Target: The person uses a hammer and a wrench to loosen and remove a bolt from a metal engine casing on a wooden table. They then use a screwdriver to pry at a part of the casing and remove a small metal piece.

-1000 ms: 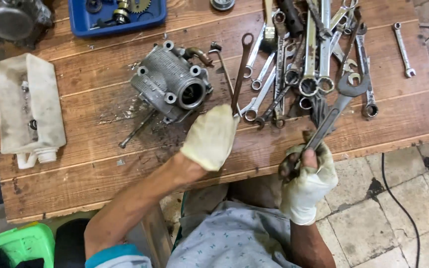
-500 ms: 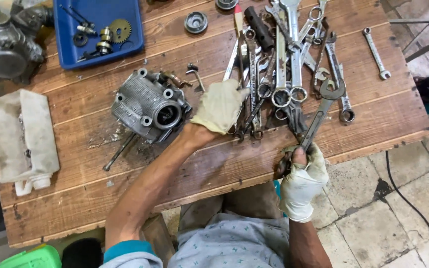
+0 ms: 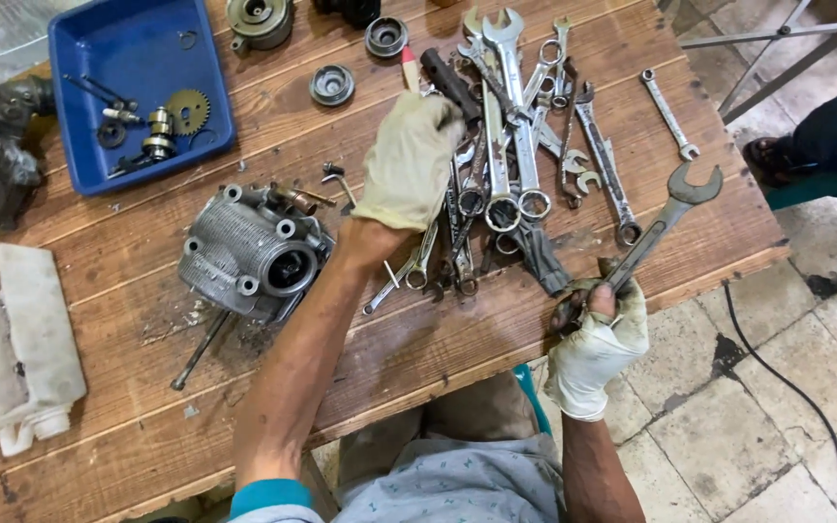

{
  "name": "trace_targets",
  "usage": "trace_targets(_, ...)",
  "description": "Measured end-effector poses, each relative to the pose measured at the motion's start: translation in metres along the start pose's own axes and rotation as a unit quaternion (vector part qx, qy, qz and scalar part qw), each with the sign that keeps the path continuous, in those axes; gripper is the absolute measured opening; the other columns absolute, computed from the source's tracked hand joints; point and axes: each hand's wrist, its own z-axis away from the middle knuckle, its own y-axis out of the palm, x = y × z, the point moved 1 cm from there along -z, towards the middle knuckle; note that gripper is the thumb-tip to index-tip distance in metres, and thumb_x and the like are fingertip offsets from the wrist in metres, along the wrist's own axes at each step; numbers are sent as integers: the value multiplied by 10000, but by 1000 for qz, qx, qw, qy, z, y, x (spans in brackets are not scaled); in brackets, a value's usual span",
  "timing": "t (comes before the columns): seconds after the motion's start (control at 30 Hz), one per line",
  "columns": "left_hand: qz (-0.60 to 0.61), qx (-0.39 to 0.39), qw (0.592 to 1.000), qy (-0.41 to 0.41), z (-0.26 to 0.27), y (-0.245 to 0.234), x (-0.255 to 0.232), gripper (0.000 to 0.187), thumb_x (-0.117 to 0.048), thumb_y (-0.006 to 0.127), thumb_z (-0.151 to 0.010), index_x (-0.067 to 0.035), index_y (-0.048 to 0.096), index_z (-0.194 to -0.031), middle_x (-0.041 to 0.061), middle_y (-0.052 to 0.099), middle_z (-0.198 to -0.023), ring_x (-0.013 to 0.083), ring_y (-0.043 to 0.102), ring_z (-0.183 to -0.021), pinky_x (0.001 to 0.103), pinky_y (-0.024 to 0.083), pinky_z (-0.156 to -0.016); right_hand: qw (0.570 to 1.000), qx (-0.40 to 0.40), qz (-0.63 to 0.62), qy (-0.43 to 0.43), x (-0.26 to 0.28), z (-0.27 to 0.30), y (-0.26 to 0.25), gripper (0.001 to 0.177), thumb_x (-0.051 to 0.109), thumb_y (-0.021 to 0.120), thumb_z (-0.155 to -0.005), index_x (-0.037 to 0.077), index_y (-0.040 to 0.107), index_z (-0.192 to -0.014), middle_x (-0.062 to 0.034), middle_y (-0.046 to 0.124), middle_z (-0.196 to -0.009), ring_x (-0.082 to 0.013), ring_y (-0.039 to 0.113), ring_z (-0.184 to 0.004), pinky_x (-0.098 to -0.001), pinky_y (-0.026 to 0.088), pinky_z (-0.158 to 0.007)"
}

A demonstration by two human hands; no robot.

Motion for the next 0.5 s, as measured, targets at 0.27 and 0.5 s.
trace_targets(0.27,-20,39,996,73,-65,17,-29,198,-132,645,-1030,-107,651,-833,-1,702,-751,128,703,-585,234,594,-503,997,35,-46,57,16,8,6,226,131,521,-1065,-17,603,-1216,-50,478,-646,-119,433,-432,-266,381,-354)
trace_targets(0.5,-68,117,983,126,-92,65,-48,184,-57,578,-1021,-64,757,-982,46,796,-803,119,772,-599,213,678,-552,995,-13,-93,40,10,10,4,273,133,530,-1065,-47,581,-1264,-66,535,-711,-140,472,-462,-275,393,-363)
